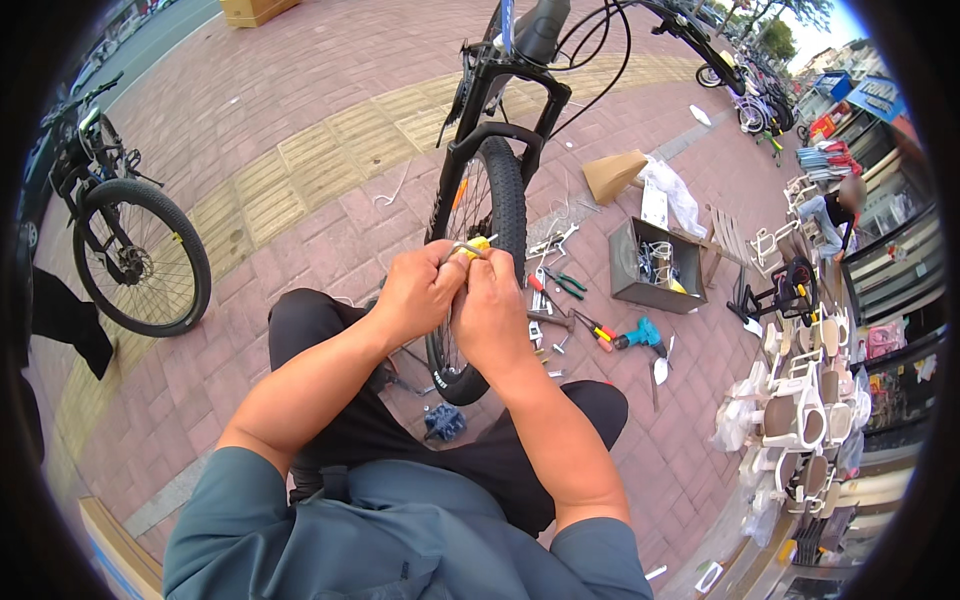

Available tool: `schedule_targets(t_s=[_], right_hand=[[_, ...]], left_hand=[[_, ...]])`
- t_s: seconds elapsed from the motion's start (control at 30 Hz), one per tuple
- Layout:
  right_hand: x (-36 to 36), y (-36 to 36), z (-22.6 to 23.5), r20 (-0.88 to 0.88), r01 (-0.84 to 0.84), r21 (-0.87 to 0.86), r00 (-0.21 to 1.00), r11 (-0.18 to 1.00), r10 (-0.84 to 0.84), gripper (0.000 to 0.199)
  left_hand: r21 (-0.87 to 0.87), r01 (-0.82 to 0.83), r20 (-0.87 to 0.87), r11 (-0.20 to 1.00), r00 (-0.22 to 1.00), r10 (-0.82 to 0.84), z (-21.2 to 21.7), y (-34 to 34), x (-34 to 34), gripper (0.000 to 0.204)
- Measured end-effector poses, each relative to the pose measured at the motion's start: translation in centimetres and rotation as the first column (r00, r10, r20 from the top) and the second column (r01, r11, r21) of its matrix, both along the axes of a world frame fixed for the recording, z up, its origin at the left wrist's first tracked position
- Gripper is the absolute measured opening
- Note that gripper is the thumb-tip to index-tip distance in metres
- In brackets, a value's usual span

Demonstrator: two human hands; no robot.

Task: The person assembles a bicycle by attaching the front wheel, adjusting the handlebars, and securing the rear wheel. They use tools such as a screwdriver and wrench to tighten bolts and align components.

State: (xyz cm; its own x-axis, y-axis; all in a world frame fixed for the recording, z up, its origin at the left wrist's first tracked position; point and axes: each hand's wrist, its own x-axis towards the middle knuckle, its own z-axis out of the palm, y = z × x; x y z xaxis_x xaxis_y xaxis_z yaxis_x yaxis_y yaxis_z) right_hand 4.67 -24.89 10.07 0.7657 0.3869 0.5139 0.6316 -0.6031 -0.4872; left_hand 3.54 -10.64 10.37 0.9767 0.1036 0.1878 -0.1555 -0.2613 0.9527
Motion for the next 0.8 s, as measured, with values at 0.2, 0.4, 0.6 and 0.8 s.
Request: schedule_targets(t_s=[0.2,0.4,0.6,0.8], right_hand=[[4.1,-2.6,-1.5,-0.007,0.441,-0.141,0.895,0.886,-0.446,0.085],[7.5,-2.4,-3.0,-0.697,0.259,0.294,0.717,0.920,0.021,0.069],[6.0,0.6,-2.6,-0.722,0.349,0.200,0.684,0.915,-0.103,0.053],[4.7,1.9,-1.2,-0.723,0.361,0.185,0.680,0.914,-0.122,0.060]], left_hand=[[-0.556,-0.215,-0.175,0.803,0.975,0.140,-2.3,8.0,11.3,0.017],[-0.759,-0.265,-0.280,0.595,0.957,0.069,-6.9,9.9,18.7,0.022],[-0.811,-0.308,-0.372,0.498,0.927,-0.032,-9.4,9.0,22.1,0.018],[-0.692,-0.141,-0.326,0.708,0.936,-0.132,-12.6,8.2,22.5,0.023]])
